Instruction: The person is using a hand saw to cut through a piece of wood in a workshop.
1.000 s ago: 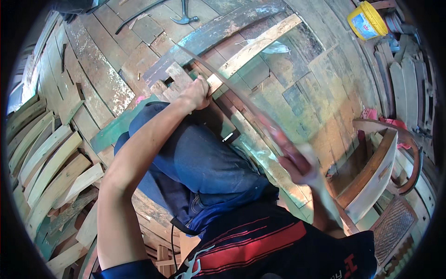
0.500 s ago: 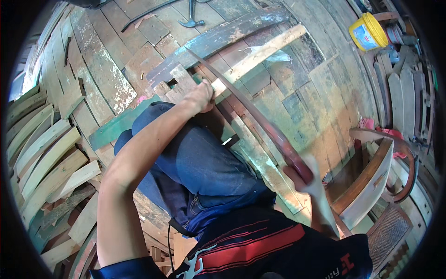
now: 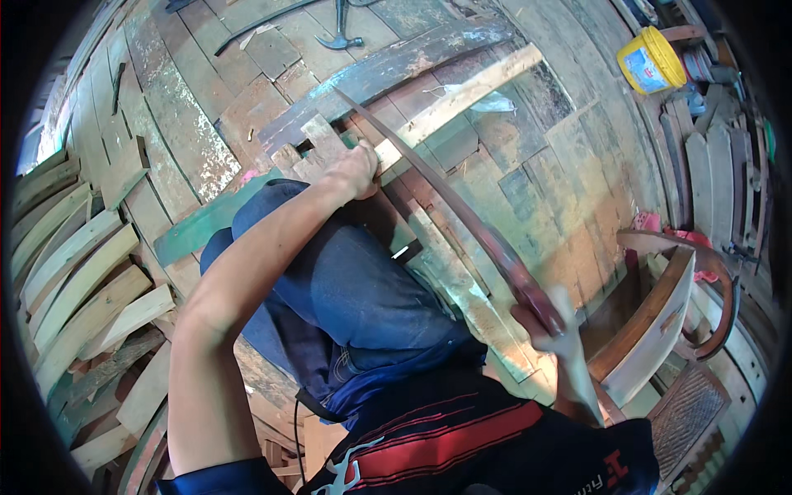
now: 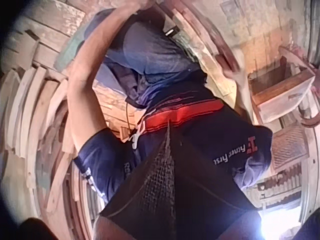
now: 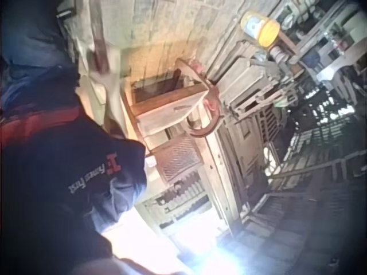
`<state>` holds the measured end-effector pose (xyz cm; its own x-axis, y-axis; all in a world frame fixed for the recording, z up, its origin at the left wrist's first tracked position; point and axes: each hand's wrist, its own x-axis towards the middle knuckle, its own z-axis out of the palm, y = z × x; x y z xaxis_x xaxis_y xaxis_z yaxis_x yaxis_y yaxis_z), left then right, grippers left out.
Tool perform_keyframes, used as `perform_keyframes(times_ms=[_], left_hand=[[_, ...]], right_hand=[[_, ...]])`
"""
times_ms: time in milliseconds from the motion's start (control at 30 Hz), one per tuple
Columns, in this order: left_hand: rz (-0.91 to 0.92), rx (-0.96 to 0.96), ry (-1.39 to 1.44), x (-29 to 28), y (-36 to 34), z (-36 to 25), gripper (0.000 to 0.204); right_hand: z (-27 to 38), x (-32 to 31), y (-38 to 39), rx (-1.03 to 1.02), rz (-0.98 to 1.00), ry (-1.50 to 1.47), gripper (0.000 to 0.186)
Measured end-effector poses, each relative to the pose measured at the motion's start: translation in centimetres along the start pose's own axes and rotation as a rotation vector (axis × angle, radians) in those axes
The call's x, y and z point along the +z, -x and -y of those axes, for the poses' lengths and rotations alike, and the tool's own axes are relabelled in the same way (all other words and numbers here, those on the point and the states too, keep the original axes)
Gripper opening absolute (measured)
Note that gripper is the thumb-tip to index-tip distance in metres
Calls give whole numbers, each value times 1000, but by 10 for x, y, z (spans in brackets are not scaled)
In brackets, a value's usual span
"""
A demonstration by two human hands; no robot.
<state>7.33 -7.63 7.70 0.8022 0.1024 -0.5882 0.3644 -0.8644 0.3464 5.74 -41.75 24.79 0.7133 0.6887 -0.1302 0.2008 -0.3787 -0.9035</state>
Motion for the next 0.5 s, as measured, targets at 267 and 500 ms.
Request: perform_keyframes(times_ms=[267,500], left_hand=[[171,-31,-18,-8,-7,-21,77],[173,1,-54,3,-11,3,77]], right_hand=[[-27,66,-81,308,-87,-186,15],[-32,-4,19,-312,-10,104,49]])
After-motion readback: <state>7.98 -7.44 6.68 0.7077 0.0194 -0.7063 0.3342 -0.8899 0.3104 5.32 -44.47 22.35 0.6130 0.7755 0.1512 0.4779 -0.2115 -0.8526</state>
